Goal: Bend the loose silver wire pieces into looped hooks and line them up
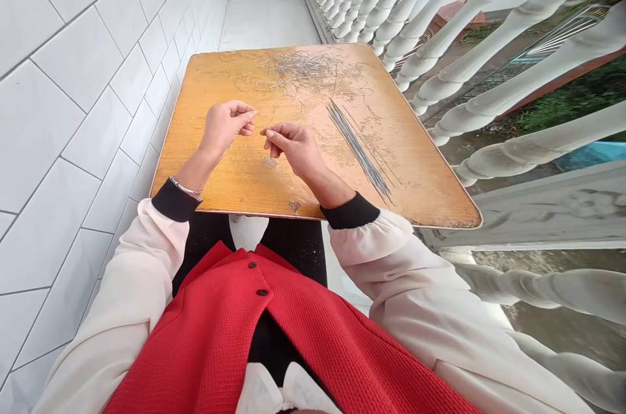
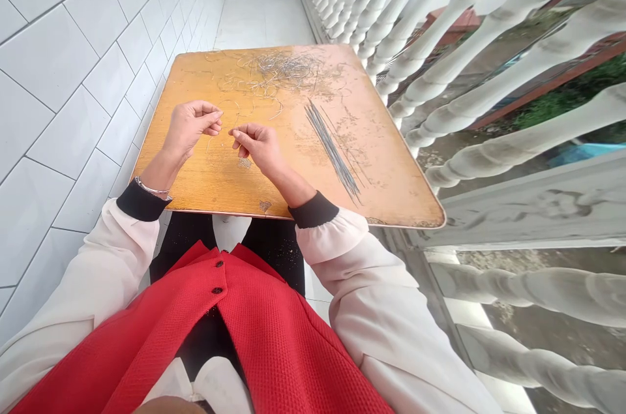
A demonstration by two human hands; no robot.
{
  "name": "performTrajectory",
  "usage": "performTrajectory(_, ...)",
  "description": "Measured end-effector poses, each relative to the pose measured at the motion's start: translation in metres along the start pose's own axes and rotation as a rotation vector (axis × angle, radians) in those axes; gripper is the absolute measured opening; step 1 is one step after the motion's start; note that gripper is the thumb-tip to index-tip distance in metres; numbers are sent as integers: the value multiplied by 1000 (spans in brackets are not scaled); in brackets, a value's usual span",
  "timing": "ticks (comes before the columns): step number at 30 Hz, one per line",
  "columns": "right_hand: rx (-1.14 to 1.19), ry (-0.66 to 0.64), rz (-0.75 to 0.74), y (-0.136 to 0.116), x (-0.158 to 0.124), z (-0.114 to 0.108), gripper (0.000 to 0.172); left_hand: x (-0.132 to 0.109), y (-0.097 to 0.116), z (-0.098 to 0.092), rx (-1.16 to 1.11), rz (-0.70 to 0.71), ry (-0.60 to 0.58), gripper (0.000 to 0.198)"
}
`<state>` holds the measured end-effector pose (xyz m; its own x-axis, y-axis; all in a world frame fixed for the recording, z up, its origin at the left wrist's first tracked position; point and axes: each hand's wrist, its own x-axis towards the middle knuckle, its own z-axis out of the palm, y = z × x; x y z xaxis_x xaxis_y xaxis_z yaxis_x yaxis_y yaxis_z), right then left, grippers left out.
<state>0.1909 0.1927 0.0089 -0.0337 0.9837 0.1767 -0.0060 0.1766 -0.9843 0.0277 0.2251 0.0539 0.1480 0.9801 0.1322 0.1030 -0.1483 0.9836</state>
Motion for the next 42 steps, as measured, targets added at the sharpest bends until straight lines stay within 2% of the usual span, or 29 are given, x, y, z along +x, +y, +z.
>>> performTrajectory(5,-59,18,-29,-2,-2,5,31,-3,3,5,-26,-34,-11,20)
performTrajectory(11,-62,12,-39,-3,-1,4,32,-5,3,1,-49,-20,-52,16)
performTrajectory(22,-20,-25,-87,-4,-3,6,41,-10,-6,9,-162,-72,29,15)
performTrajectory(25,-35,-20,-99,-6,-5,5,44,-13,-5,5,-190,-68,3,15)
performTrajectory(29,-38,-29,-46,-6,-3,4,42,-13,-10,-5,-123,-33,-102,8)
performTrajectory(32,-18,-38,6,-6,-1,3,32,-8,-21,-16,48,94,-128,25)
performTrajectory(34,-13,-44,35,-7,-1,1,27,-4,-29,-24,271,304,-120,35)
performTrajectory(36,-22,-58,55,-9,-1,0,25,0,-33,-31,544,536,-169,33)
performTrajectory(38,-39,-74,63,-11,-2,-1,25,3,-33,-37,784,696,-215,20)
performTrajectory(40,-57,-90,65,-12,-3,-1,24,5,-30,-40,941,783,-234,17)
performTrajectory(42,-71,-100,61,-14,-3,-1,24,7,-25,-41,1024,837,-259,23)
